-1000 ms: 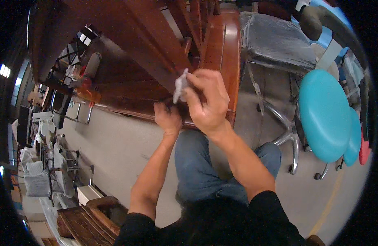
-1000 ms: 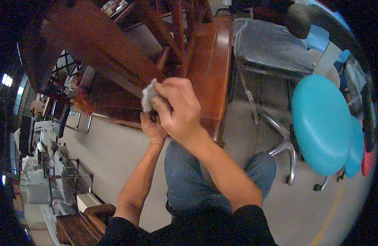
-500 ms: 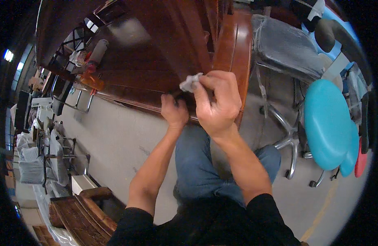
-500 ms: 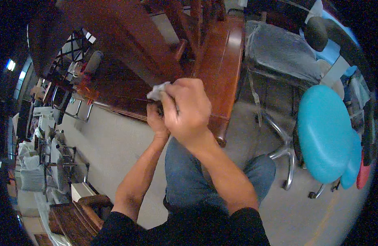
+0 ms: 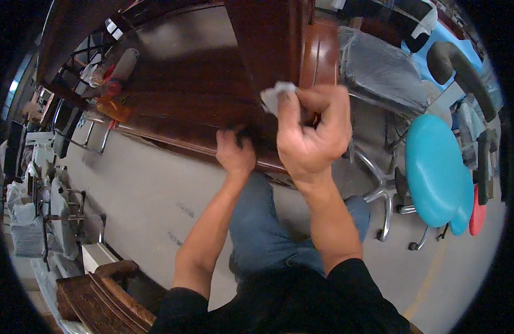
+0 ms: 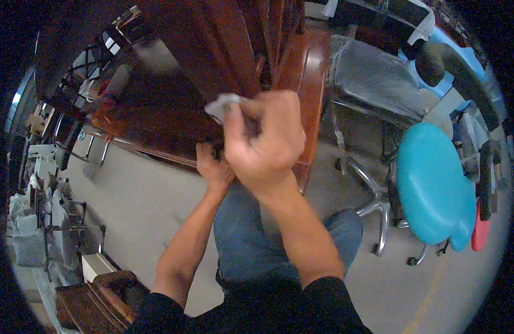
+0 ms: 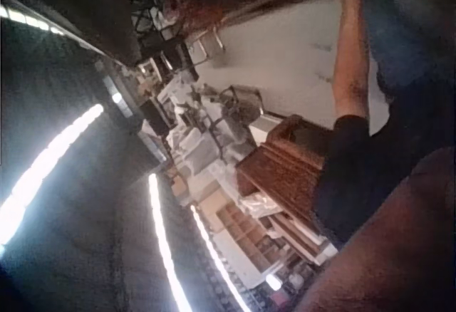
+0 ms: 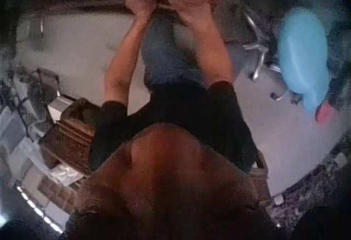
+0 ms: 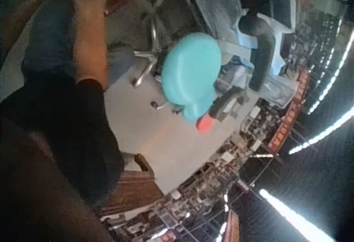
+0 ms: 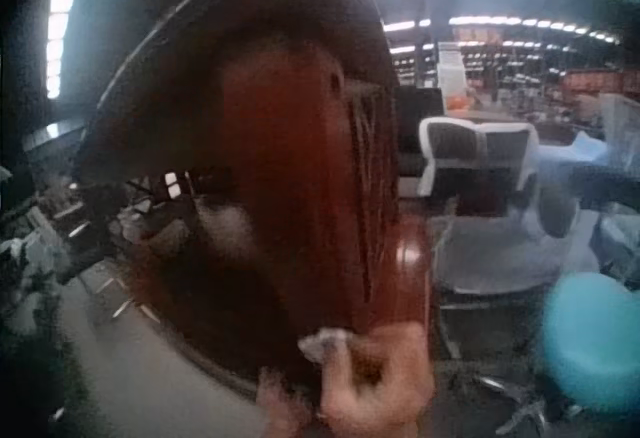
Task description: The person applies a substance from a small tube to a damaged corner of a wooden furniture leg and then wipes the area with a white cloth. The person is sitting on the floor during the task.
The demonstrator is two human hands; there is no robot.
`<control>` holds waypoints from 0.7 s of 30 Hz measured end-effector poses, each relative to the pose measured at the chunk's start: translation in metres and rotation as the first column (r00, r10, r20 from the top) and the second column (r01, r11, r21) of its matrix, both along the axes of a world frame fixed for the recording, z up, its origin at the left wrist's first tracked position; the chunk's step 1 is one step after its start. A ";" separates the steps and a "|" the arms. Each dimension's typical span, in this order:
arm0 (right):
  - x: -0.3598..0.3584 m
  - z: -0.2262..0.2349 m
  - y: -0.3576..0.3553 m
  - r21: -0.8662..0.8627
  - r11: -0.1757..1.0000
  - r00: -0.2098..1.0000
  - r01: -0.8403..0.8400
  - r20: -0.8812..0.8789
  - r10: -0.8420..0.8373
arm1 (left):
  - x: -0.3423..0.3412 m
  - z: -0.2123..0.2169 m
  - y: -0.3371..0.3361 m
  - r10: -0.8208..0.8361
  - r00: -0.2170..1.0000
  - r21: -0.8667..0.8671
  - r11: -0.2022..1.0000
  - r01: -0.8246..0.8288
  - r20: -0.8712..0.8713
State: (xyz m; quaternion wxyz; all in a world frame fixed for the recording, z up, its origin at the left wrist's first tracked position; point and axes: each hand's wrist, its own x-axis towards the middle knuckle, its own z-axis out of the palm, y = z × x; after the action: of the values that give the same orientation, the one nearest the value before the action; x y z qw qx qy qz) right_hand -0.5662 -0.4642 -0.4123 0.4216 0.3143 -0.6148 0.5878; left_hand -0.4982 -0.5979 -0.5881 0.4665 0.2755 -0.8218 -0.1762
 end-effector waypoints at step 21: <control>-0.014 -0.002 -0.002 -0.051 0.995 0.993 -0.088 -0.086 0.084 | -0.003 -0.001 0.001 -0.006 1.000 -0.063 0.998 0.007 0.008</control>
State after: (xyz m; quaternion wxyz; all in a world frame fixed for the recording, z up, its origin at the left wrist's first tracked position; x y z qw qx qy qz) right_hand -0.5803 -0.4663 -0.4141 0.4298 0.3532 -0.5660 0.6085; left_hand -0.5012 -0.5970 -0.5892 0.4710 0.2587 -0.8298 -0.1507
